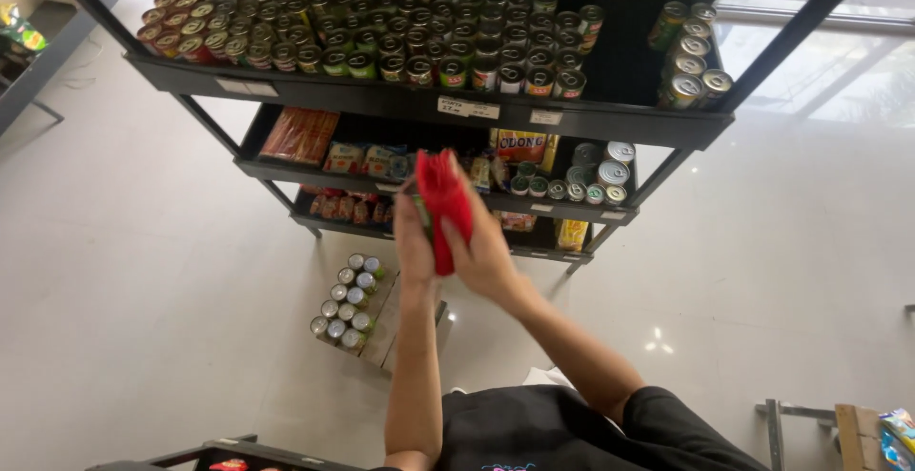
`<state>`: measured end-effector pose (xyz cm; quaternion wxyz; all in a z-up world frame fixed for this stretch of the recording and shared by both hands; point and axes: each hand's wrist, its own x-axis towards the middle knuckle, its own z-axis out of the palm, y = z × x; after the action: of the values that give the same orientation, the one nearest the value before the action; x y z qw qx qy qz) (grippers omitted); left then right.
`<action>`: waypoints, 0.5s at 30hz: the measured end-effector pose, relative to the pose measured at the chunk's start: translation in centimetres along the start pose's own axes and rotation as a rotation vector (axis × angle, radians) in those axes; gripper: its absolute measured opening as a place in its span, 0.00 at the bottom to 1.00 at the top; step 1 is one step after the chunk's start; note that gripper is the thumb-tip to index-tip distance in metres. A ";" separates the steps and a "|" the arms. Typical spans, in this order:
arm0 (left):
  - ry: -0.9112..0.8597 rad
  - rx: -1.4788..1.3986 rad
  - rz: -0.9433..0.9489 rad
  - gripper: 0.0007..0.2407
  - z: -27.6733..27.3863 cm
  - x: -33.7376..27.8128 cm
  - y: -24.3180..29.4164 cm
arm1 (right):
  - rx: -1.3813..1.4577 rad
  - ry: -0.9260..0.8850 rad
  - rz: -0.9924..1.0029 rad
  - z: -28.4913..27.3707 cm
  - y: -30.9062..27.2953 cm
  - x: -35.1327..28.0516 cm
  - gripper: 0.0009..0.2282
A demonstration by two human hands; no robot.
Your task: The recorder wipes down canned goods with a cloth and organizes them on a display shelf.
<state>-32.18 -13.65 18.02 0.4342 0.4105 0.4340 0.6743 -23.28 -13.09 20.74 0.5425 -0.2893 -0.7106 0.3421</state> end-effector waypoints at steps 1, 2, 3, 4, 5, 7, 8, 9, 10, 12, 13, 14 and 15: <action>-0.009 -0.002 -0.003 0.32 -0.1 0.4 -0.2 | -0.006 0.008 0.002 -0.1 0.7 -0.9 0.24; 0.018 -0.022 -0.003 0.31 -0.3 0.8 -0.3 | -0.048 -0.044 -0.012 -0.1 1.3 -1.7 0.26; 0.051 -0.045 -0.001 0.29 -0.4 1.1 -0.5 | -0.090 -0.100 -0.028 -0.2 2.0 -2.6 0.28; 0.046 -0.049 -0.003 0.29 0.2 1.2 -1.2 | -0.095 -0.098 -0.026 -0.6 3.3 -1.5 0.28; 0.035 0.053 -0.042 0.34 0.6 1.2 -1.8 | -0.060 -0.007 0.012 -0.9 4.6 -0.6 0.17; 0.021 0.156 -0.076 0.39 1.3 1.3 -2.7 | -0.024 0.088 0.045 -2.0 4.0 1.5 0.10; -0.044 0.175 -0.034 0.40 1.6 1.4 -2.8 | 0.000 0.114 0.006 -2.7 2.0 2.6 0.11; -0.110 0.194 0.007 0.40 1.9 1.5 -3.0 | 0.023 0.141 -0.031 -3.5 0.1 3.7 0.11; -0.114 0.196 0.010 0.40 1.6 2.1 -3.7 | 0.024 0.146 -0.034 -3.5 0.5 2.9 0.11; -0.064 0.126 0.144 0.31 1.2 3.7 -5.2 | -0.041 0.158 -0.020 -3.6 1.3 1.3 0.11; -0.072 0.123 0.145 0.31 1.8 4.0 -4.9 | -0.046 0.164 -0.021 -3.8 1.7 0.3 0.11; -0.056 0.025 0.129 0.27 2.3 4.3 -4.6 | -0.078 0.104 -0.075 -4.0 2.1 -0.7 0.16; -0.034 -0.072 0.106 0.22 2.9 4.3 -4.4 | -0.109 0.039 -0.121 -4.2 2.5 -2.1 0.25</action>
<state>-29.73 -7.87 15.40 0.4199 0.4282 0.3796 0.7044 -18.58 -12.46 18.27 0.5594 -0.2815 -0.7336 0.2640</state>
